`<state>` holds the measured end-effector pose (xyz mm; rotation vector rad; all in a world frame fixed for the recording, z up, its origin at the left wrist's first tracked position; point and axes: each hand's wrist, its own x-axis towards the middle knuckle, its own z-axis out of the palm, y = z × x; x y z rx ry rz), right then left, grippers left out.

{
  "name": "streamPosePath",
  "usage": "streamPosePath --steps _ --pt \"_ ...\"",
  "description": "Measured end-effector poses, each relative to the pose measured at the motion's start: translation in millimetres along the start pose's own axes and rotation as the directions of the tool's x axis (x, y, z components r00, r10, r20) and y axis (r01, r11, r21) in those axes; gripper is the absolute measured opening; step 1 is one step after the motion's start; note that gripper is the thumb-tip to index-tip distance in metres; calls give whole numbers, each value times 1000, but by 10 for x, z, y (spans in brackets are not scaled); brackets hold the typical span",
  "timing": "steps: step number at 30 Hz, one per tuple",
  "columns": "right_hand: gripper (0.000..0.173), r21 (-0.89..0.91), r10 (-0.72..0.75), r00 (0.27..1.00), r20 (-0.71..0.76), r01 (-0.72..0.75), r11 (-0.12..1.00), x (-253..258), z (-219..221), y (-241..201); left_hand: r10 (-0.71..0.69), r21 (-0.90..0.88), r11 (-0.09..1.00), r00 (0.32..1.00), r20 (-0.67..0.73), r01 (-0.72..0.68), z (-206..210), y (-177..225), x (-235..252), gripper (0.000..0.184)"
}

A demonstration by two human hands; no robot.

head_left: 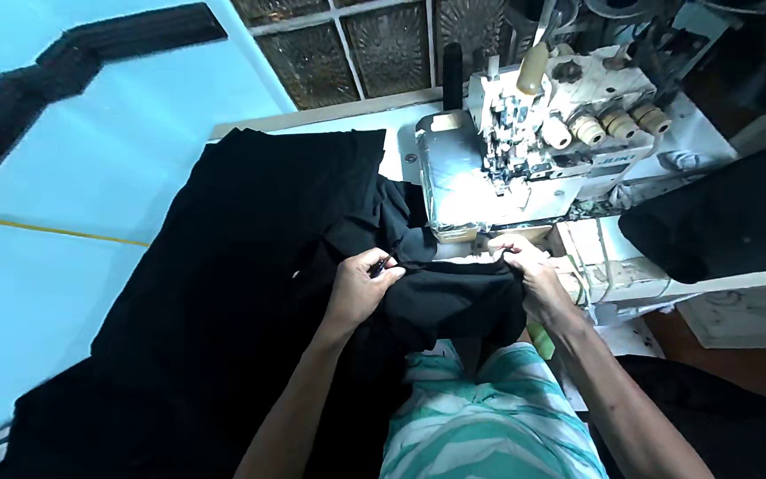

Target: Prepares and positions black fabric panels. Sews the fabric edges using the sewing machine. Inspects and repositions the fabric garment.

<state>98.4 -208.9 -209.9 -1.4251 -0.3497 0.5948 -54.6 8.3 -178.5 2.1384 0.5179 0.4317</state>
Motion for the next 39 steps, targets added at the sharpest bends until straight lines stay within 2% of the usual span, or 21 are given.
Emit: streamPosePath --steps 2,4,6,10,11,14,16,19,21,23,25,27,32,36,39 --pt "18 -67 14 998 66 -9 998 -26 -12 -30 -8 -25 1000 1000 -4 8 -12 25 -9 8" --pt "26 -138 9 993 117 7 990 -31 -16 -74 -18 -51 999 1000 -1 18 -41 60 -26 5" --pt "27 -138 -33 993 113 49 989 -27 8 -83 -9 -72 997 1000 7 9 -62 87 -38 3" --pt "33 -29 -110 991 72 113 993 -12 45 -97 35 -93 995 999 9 -34 -66 113 -39 4" --pt "30 15 -112 990 81 111 994 -7 31 -100 42 -97 994 999 8 -41 -64 120 -38 6" --pt "22 131 -62 990 130 45 990 8 -38 -129 68 -130 989 997 28 -64 -59 138 -30 11" --pt "19 187 15 997 78 -29 982 -6 -5 -165 85 -148 986 995 50 -77 -51 136 -18 12" --pt "16 145 65 998 20 -68 987 -30 54 -192 68 -172 984 995 71 -55 -34 133 -14 13" --pt "25 104 45 999 6 -46 994 -33 78 -199 63 -185 982 995 71 -49 -32 133 -21 14" --pt "27 98 17 1000 -10 -16 995 -26 111 -203 59 -193 980 996 63 -45 -37 134 -31 14" --pt "24 81 -21 1000 6 21 997 -21 121 -208 67 -197 979 996 50 -56 -60 137 -44 13" --pt "13 35 -54 997 57 52 998 -26 105 -216 92 -212 974 995 33 -83 -80 122 -61 12" --pt "26 29 -98 989 107 96 995 -47 123 -222 144 -188 972 989 12 -139 -110 134 -93 9" --pt "26 37 -160 980 121 157 987 -50 127 -225 181 -178 968 984 4 -177 -107 174 -101 10" --pt "20 57 -139 985 101 134 989 -51 127 -259 192 -145 971 981 4 -190 -101 289 -93 16"
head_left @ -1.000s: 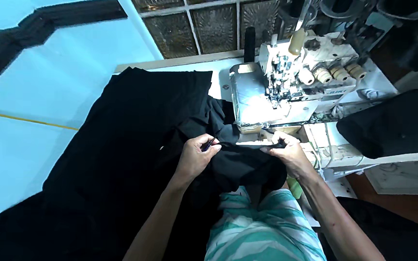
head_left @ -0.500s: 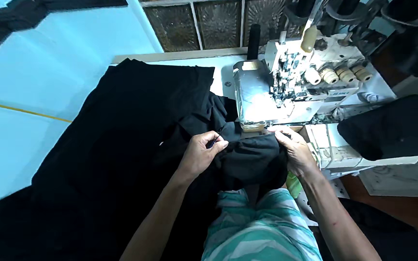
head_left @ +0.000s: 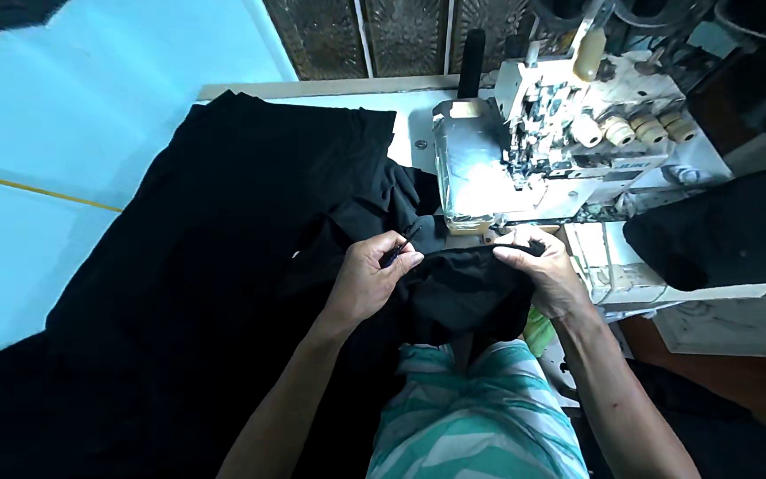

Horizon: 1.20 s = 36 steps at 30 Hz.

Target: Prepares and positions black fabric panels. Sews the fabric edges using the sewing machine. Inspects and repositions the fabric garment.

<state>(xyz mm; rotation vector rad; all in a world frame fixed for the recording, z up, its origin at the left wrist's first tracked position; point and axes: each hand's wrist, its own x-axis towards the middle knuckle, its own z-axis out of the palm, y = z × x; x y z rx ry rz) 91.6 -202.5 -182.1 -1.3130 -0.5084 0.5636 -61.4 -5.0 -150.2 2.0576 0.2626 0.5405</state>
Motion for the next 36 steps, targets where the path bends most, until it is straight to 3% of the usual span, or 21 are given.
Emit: streamPosePath --steps 5,11,15,17,22,28,36 --pt "20 98 60 998 -15 -58 993 -22 17 -43 57 27 998 998 32 -58 10 -67 -3 12" --pt "28 -9 -62 998 25 62 998 -57 70 -68 197 326 928 980 -24 -179 85 -207 17 13" --pt "31 -116 -101 994 48 106 988 -70 157 -41 173 429 887 984 39 -173 138 -319 34 10" --pt "33 -135 -103 993 53 109 985 -83 170 -25 135 435 889 990 51 -144 121 -333 34 11" --pt "32 -205 -141 990 12 140 969 -134 174 -20 148 349 925 988 36 -152 -15 -57 36 37" --pt "30 -173 -234 970 -65 220 960 -177 199 -1 282 302 898 946 161 -319 117 222 45 35" --pt "40 -139 -147 983 -113 131 982 -254 174 -14 304 371 846 918 256 -383 293 134 117 29"
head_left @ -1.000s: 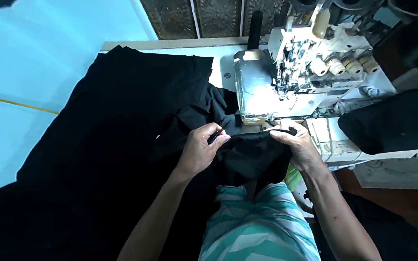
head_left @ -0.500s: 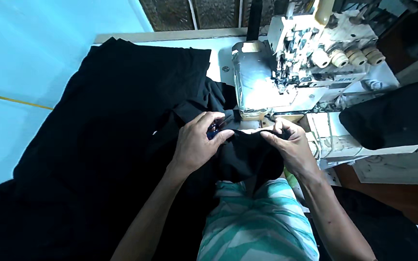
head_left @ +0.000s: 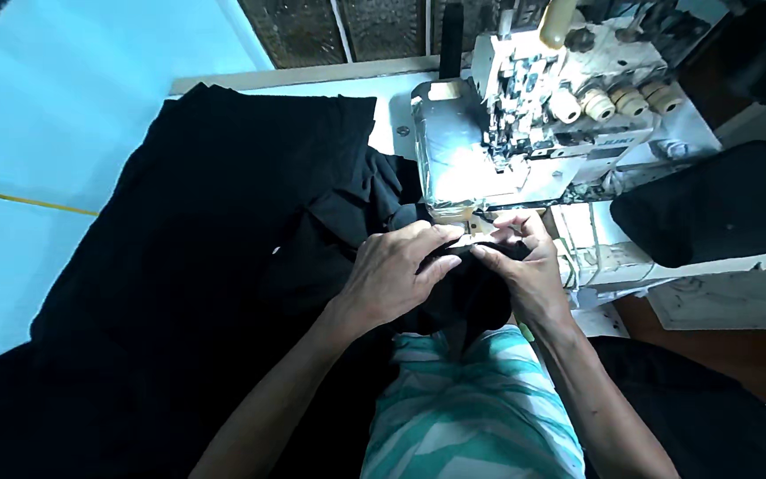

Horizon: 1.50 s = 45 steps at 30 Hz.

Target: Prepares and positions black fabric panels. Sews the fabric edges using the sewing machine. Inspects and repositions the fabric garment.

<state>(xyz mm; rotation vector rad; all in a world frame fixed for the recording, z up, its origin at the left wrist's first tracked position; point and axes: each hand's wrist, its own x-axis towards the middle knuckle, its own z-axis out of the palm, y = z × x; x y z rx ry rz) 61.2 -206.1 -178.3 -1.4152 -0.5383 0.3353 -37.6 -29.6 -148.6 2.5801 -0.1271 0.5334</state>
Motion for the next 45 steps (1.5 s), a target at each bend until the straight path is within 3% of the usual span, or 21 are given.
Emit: streamPosePath --steps 10,24,41,45 --pt "43 86 51 999 18 -53 995 -39 -28 28 18 -149 989 998 57 -9 86 -15 57 27" --pt "46 72 57 998 21 -58 996 -75 -46 64 135 -132 981 990 -40 -140 146 -27 -35 22" --pt "58 129 101 984 144 -120 984 -130 -2 85 151 -87 985 988 -2 -151 144 42 -62 25" --pt "57 133 104 983 149 -124 983 -125 12 81 155 -120 980 986 -62 -162 185 17 -113 22"
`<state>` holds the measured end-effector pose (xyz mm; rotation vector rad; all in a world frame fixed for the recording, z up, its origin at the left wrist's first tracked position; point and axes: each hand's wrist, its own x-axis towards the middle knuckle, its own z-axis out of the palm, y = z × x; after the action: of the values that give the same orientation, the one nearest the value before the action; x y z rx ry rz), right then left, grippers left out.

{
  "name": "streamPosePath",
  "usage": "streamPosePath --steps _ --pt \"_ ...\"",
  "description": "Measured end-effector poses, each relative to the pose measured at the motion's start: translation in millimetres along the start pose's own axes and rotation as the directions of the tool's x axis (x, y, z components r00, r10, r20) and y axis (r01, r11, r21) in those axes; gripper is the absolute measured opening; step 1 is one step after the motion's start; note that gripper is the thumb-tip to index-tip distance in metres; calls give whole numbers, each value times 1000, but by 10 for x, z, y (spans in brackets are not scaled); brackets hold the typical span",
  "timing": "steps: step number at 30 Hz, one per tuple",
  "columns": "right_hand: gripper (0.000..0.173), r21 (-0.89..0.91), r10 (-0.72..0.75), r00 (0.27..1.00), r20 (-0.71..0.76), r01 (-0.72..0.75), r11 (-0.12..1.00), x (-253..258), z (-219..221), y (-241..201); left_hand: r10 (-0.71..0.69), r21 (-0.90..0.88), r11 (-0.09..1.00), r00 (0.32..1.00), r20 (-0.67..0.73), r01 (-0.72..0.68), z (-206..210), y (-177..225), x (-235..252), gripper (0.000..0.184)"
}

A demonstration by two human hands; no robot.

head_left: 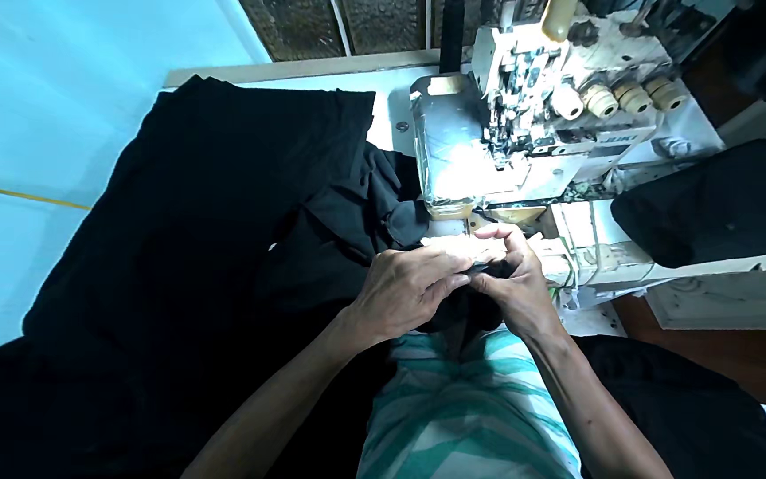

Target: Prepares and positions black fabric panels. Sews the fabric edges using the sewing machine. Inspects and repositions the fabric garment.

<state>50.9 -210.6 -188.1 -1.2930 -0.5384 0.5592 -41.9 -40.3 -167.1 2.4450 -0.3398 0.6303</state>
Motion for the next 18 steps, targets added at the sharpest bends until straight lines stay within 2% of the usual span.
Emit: streamPosePath --steps 3,7,18 --pt "54 -21 10 1000 -17 -10 1000 3 17 4 -26 -41 999 999 -32 25 5 -38 -49 19" --pt "45 -58 15 1000 4 -15 998 -13 -41 12 -85 -44 995 996 6 85 -54 -93 -113 20" --pt "51 -110 -55 996 -69 47 993 -29 -81 22 -68 40 997 997 30 67 -72 -44 -93 25"
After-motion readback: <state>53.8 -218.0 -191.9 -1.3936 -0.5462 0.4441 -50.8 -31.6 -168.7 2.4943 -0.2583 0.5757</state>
